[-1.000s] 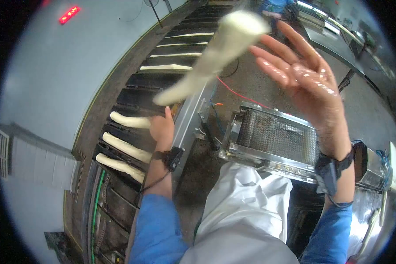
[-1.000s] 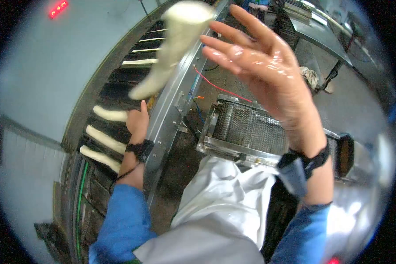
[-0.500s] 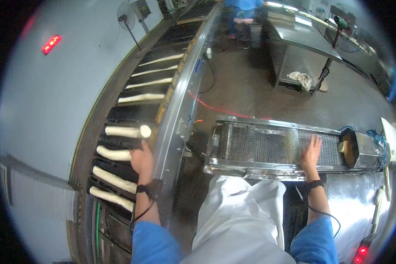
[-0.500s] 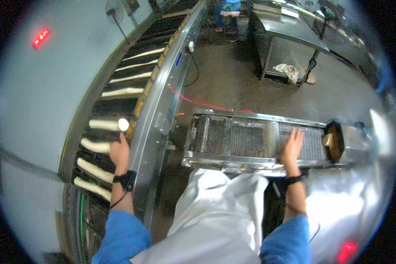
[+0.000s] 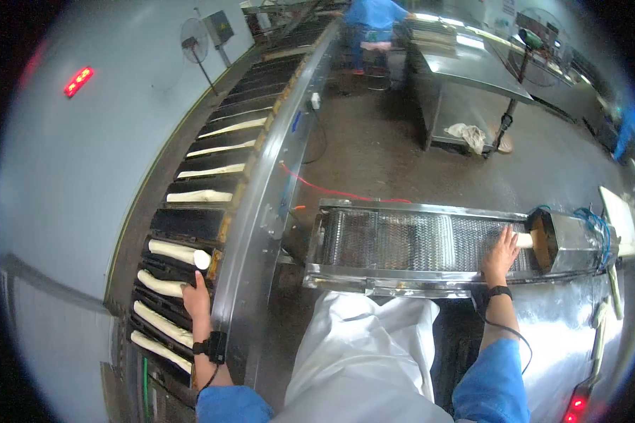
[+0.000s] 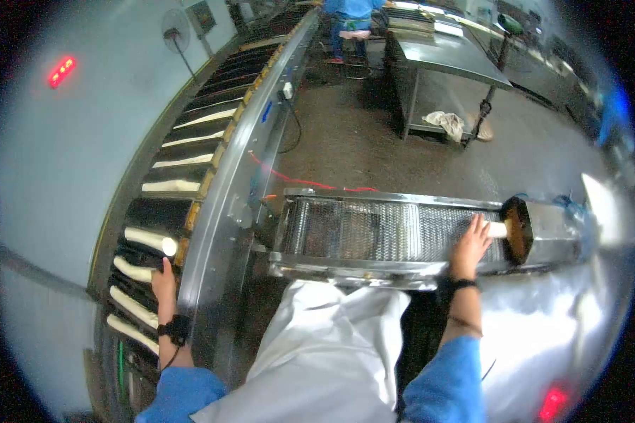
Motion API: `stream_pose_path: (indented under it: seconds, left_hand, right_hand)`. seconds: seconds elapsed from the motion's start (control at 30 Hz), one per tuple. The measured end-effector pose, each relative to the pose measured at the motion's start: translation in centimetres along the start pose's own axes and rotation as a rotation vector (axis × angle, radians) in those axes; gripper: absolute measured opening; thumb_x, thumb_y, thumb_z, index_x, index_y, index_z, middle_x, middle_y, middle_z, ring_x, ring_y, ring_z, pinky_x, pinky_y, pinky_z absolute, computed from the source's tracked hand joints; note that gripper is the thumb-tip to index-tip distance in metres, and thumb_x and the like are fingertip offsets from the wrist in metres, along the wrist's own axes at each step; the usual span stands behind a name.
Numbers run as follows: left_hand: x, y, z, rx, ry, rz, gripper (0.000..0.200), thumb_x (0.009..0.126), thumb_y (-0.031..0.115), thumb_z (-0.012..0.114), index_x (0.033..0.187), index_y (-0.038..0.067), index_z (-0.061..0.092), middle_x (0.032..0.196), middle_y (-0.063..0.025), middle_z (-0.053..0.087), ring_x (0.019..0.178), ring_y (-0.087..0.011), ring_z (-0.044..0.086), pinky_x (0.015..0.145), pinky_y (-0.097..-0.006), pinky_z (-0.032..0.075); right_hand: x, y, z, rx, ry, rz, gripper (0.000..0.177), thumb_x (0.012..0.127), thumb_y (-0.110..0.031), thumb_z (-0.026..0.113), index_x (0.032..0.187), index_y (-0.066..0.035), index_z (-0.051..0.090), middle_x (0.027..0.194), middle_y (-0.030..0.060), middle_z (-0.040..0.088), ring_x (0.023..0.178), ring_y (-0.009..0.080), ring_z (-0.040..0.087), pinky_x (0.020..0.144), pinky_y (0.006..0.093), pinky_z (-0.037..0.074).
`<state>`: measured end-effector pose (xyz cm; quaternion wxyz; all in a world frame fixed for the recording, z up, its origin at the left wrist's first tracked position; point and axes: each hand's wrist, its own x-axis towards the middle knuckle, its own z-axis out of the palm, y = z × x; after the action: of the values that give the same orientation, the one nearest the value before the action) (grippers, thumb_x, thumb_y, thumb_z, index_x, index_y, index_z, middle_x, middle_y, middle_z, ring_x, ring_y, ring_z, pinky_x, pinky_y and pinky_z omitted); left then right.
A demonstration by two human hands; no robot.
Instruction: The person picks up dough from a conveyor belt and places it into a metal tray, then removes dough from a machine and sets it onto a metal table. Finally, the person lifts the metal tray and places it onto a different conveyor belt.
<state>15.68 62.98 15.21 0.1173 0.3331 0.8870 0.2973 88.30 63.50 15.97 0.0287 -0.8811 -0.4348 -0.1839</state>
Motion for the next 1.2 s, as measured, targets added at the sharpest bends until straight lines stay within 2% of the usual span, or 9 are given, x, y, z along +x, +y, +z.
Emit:
stream_pose_path:
  seconds: [0.2,0.27,0.4,0.57,0.73,0.87,1.0,1.07,1.2]
  left_hand:
    - [-1.0,4.5,-1.6,0.296,0.154,0.061,0.070,0.092,0.047,0.056,0.143,0.002,0.039,0.149,-0.0271,0.029,0.143,-0.0378,0.018,0.113,-0.0478,0.022]
    - [1.0,3.1,0.3,-0.351,-0.040,0.266,0.066,0.092,0.043,0.057,0.141,0.002,0.041,0.149,-0.0241,0.030,0.142,-0.0371,0.022,0.112,-0.0500,0.022]
    - [1.8,5.8,-0.3,-0.826,-0.134,-0.144,0.076,0.090,0.041,0.063,0.147,0.002,0.030,0.151,-0.0201,0.030,0.139,-0.0327,0.029,0.112,-0.0457,0.023]
    - [0.7,4.5,-3.6,-1.144,-0.053,-0.270,0.064,0.086,0.008,0.054,0.145,-0.001,0.030,0.127,-0.0162,0.050,0.101,-0.0253,0.059,0.082,-0.0364,0.050]
    - [-1.7,5.0,-4.0,-0.943,0.192,-0.018,0.068,0.069,-0.014,0.052,0.135,-0.003,0.045,0.122,-0.0171,0.052,0.105,-0.0259,0.056,0.092,-0.0311,0.044]
    - [-3.7,6.4,-5.7,-0.219,0.458,0.155,0.062,0.064,-0.010,0.057,0.125,0.003,0.056,0.127,-0.0202,0.051,0.121,-0.0345,0.047,0.104,-0.0359,0.034]
    - [-8.5,10.6,-9.4,-0.189,0.563,0.228,0.055,0.074,-0.006,0.063,0.127,0.004,0.055,0.133,-0.0199,0.049,0.127,-0.0316,0.043,0.107,-0.0362,0.031]
    - [-9.5,12.4,-10.1,-0.857,0.300,0.128,0.045,0.085,-0.002,0.062,0.129,0.004,0.053,0.141,-0.0174,0.043,0.133,-0.0272,0.038,0.110,-0.0366,0.027]
    - [-11.9,18.2,-12.1,-1.095,0.273,0.145,0.043,0.098,0.016,0.053,0.137,0.000,0.044,0.144,-0.0139,0.039,0.134,-0.0221,0.035,0.111,-0.0347,0.025]
  right_hand:
    - [5.0,2.0,0.3,-0.098,-0.189,-0.223,0.044,0.082,-0.009,0.058,0.126,-0.012,0.050,0.128,0.0060,0.056,0.126,0.0280,0.047,0.102,0.0591,0.035]
    - [6.0,2.4,0.0,-0.191,-0.218,-0.299,0.035,0.083,-0.010,0.058,0.118,-0.012,0.056,0.119,0.0056,0.062,0.120,0.0281,0.052,0.101,0.0617,0.034]
    - [5.5,3.2,1.5,-0.160,-0.212,-0.272,0.030,0.077,-0.012,0.065,0.107,-0.011,0.061,0.110,0.0091,0.064,0.115,0.0302,0.056,0.099,0.0624,0.035]
    - [4.2,2.2,-1.0,-0.095,-0.302,-0.320,0.037,0.070,-0.017,0.072,0.105,-0.007,0.064,0.109,0.0160,0.066,0.109,0.0332,0.060,0.087,0.0453,0.049]
    - [7.7,1.5,-6.6,0.644,-0.259,-0.390,0.030,0.064,-0.007,0.073,0.092,0.001,0.064,0.079,0.0140,0.069,0.074,0.0242,0.067,0.070,0.0383,0.052]
    - [7.6,-2.7,-21.6,1.363,-0.427,-0.122,0.067,0.073,-0.017,0.073,0.130,0.002,0.044,0.118,0.0144,0.057,0.107,0.0258,0.056,0.094,0.0369,0.045]
    - [6.6,-6.7,-29.5,1.941,-0.648,-0.502,0.082,0.072,-0.036,0.077,0.136,0.001,0.041,0.127,0.0170,0.053,0.116,0.0304,0.056,0.098,0.0431,0.048]
    - [4.3,-11.8,-33.5,2.163,-0.690,-0.767,0.103,0.066,-0.035,0.082,0.145,0.002,0.028,0.138,0.0250,0.044,0.123,0.0386,0.051,0.098,0.0468,0.049]
    - [5.4,-14.3,-42.7,2.268,-1.447,-0.753,0.141,0.051,-0.030,0.092,0.151,-0.002,-0.004,0.141,0.0381,0.033,0.129,0.0494,0.039,0.096,0.0526,0.048]
